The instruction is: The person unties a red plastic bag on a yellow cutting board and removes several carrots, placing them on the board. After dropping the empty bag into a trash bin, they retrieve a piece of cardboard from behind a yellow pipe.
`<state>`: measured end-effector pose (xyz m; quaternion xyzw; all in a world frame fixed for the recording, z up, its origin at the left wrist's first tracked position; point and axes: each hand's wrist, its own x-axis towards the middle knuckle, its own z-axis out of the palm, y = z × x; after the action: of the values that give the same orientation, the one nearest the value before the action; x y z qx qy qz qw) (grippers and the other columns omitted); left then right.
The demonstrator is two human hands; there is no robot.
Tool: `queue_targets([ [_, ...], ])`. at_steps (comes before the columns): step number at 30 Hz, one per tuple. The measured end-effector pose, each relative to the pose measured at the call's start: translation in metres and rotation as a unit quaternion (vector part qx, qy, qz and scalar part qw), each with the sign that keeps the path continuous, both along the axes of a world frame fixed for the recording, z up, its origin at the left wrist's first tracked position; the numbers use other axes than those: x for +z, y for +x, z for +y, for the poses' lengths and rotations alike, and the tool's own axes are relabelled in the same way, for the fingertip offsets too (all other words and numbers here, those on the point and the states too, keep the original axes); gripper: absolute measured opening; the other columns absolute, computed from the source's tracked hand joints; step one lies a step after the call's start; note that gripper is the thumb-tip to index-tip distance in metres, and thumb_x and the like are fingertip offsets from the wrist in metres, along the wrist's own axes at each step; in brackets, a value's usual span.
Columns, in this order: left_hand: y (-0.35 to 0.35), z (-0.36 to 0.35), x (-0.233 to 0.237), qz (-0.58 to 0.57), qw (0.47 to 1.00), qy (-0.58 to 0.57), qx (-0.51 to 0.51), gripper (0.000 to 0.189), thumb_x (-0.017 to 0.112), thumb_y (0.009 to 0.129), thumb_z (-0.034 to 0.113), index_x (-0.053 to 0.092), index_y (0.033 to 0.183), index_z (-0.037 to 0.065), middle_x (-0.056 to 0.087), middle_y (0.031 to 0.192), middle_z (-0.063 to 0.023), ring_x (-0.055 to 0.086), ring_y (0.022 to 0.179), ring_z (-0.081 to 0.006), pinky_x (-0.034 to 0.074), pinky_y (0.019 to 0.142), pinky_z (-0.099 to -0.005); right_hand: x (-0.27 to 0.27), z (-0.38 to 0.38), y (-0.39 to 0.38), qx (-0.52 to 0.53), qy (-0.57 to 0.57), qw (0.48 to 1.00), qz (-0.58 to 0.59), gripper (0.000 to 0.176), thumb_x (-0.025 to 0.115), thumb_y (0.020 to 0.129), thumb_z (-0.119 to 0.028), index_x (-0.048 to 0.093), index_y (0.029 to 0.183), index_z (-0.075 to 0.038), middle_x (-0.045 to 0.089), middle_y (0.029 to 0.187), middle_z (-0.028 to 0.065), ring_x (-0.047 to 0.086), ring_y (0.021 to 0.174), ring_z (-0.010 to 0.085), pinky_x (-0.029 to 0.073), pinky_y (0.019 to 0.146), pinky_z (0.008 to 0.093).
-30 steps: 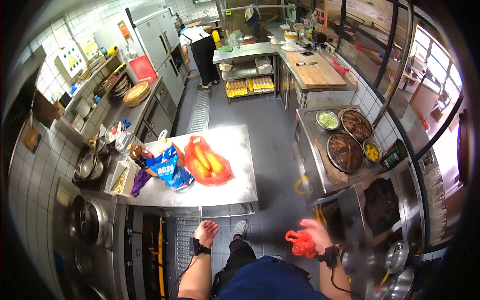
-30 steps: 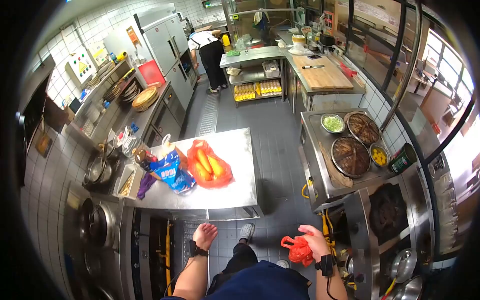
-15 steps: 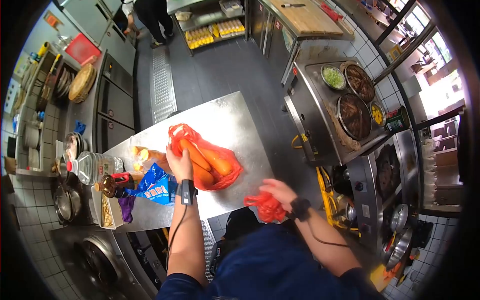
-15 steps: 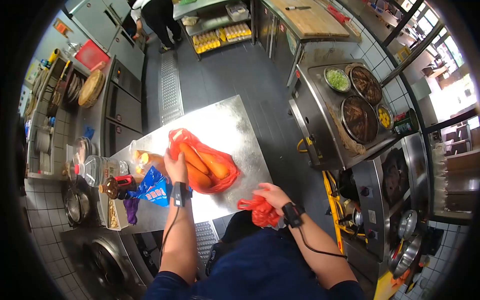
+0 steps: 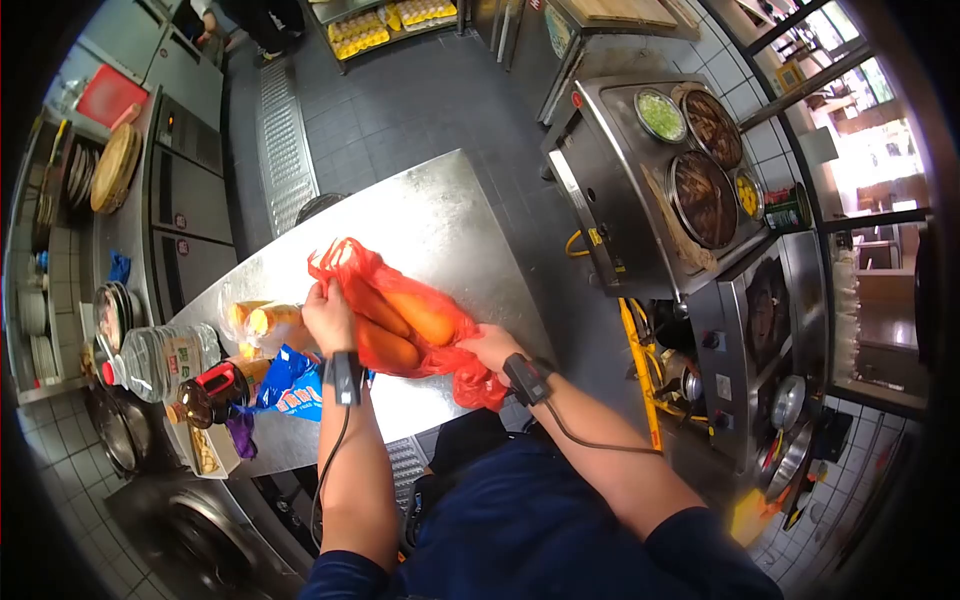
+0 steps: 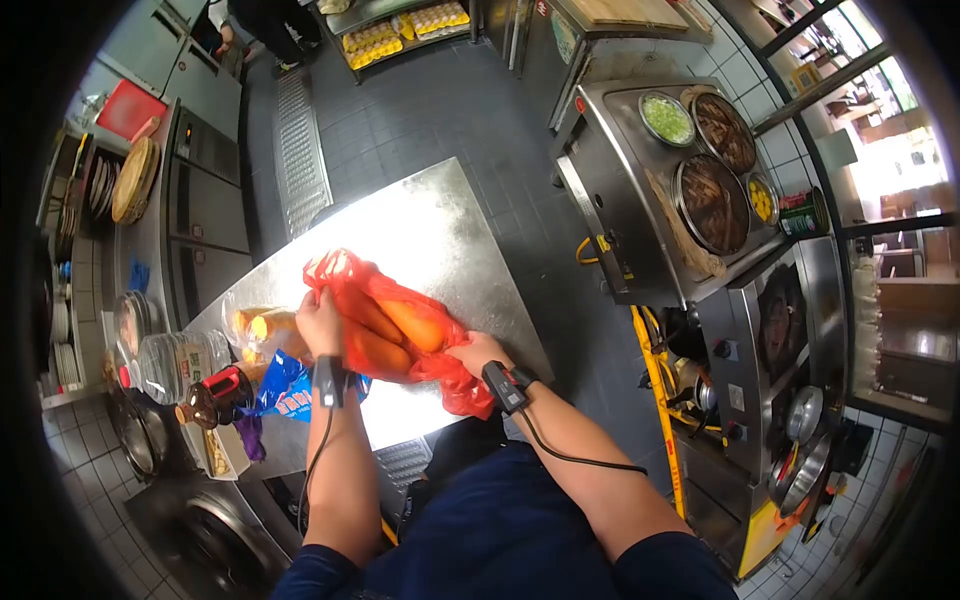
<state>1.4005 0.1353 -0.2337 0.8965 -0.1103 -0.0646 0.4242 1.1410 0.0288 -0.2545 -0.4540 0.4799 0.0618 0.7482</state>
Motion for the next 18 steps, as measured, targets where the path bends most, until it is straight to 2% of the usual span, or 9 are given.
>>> queue_targets([
  [2, -0.012, -0.001, 0.043, 0.124, 0.983, -0.135, 0.012, 0.023, 0.061, 0.098, 0.019, 0.069, 0.090, -0.002, 0.054, 0.066, 0.0046, 0.046, 0.059, -0.0056, 0.038, 0.053, -0.0242, 0.015, -0.003, -0.012, -0.067, 0.074, 0.995, 0.019, 0.029, 0.065, 0.090, -0.009, 0.064, 0.117, 0.003, 0.069, 0.106, 0.0098, 0.066, 0.093, 0.0159, 0.053, 0.083, 0.0292],
  [3, -0.021, -0.004, 0.073, 0.192, 0.959, -0.204, 0.042, 0.022, 0.062, 0.099, 0.020, 0.070, 0.088, 0.002, 0.057, 0.066, 0.0049, 0.049, 0.058, -0.0051, 0.039, 0.052, -0.0229, 0.019, -0.002, -0.021, -0.075, 0.075, 0.994, 0.020, 0.029, 0.065, 0.090, -0.009, 0.064, 0.117, 0.003, 0.069, 0.106, 0.0098, 0.066, 0.093, 0.0159, 0.053, 0.083, 0.0292],
  [7, -0.034, -0.015, 0.137, 0.211, 0.898, -0.380, 0.063, 0.017, 0.063, 0.099, 0.020, 0.067, 0.089, 0.006, 0.058, 0.067, 0.0056, 0.046, 0.053, -0.0022, 0.033, 0.047, -0.0219, 0.056, -0.006, -0.057, -0.110, 0.112, 0.986, -0.062, 0.026, 0.061, 0.091, -0.007, 0.063, 0.115, 0.003, 0.068, 0.105, 0.0082, 0.066, 0.093, 0.0139, 0.052, 0.083, 0.0280],
  [9, -0.037, -0.009, 0.174, 0.263, 0.880, -0.395, 0.004, 0.021, 0.059, 0.100, 0.021, 0.059, 0.082, 0.010, 0.034, 0.056, 0.0083, 0.031, 0.047, -0.0048, 0.028, 0.045, -0.0235, 0.061, -0.004, -0.075, -0.118, 0.108, 0.983, -0.090, 0.031, 0.062, 0.090, -0.009, 0.062, 0.118, 0.004, 0.067, 0.108, 0.0076, 0.064, 0.095, 0.0131, 0.050, 0.085, 0.0271],
  [11, -0.042, 0.001, 0.198, 0.345, 0.803, -0.477, -0.095, 0.018, 0.059, 0.100, 0.020, 0.058, 0.087, 0.008, 0.032, 0.057, 0.0068, 0.027, 0.047, -0.0067, 0.024, 0.045, -0.0258, 0.065, 0.001, -0.090, -0.150, 0.114, 0.976, -0.110, 0.029, 0.062, 0.091, -0.010, 0.063, 0.116, 0.003, 0.068, 0.106, 0.0066, 0.064, 0.094, 0.0126, 0.050, 0.085, 0.0265],
  [12, -0.049, -0.004, 0.208, 0.340, 0.800, -0.483, -0.107, 0.020, 0.055, 0.103, 0.021, 0.056, 0.087, 0.008, 0.023, 0.056, 0.0061, 0.021, 0.048, -0.0076, 0.022, 0.045, -0.0262, 0.069, 0.003, -0.097, -0.160, 0.108, 0.973, -0.130, 0.028, 0.061, 0.091, -0.010, 0.064, 0.115, 0.003, 0.068, 0.104, 0.0064, 0.064, 0.093, 0.0125, 0.050, 0.084, 0.0265],
  [13, -0.053, -0.003, 0.209, 0.366, 0.772, -0.501, -0.140, 0.022, 0.051, 0.105, 0.022, 0.056, 0.088, 0.007, 0.022, 0.056, 0.0060, 0.020, 0.048, -0.0077, 0.021, 0.045, -0.0261, 0.072, 0.006, -0.107, -0.172, 0.100, 0.969, -0.149, 0.027, 0.061, 0.091, -0.011, 0.065, 0.114, 0.002, 0.068, 0.103, 0.0063, 0.064, 0.093, 0.0123, 0.050, 0.084, 0.0264],
  [15, -0.081, -0.007, 0.227, 0.348, 0.790, -0.489, -0.122, 0.023, 0.047, 0.106, 0.022, 0.055, 0.091, 0.007, 0.023, 0.056, 0.0066, 0.022, 0.046, -0.0067, 0.020, 0.044, -0.0253, 0.083, 0.010, -0.127, -0.188, 0.062, 0.968, -0.155, 0.024, 0.061, 0.091, -0.013, 0.068, 0.110, 0.000, 0.069, 0.097, 0.0046, 0.064, 0.089, 0.0103, 0.050, 0.082, 0.0261],
  [18, -0.129, -0.006, 0.247, 0.358, 0.760, -0.471, -0.270, 0.025, 0.044, 0.107, 0.022, 0.054, 0.091, 0.007, 0.024, 0.055, 0.0065, 0.021, 0.045, -0.0061, 0.019, 0.044, -0.0243, 0.084, 0.022, -0.180, -0.193, -0.012, 0.968, -0.159, 0.027, 0.062, 0.088, -0.015, 0.069, 0.108, 0.000, 0.070, 0.095, 0.0045, 0.064, 0.086, 0.0118, 0.051, 0.079, 0.0275],
])
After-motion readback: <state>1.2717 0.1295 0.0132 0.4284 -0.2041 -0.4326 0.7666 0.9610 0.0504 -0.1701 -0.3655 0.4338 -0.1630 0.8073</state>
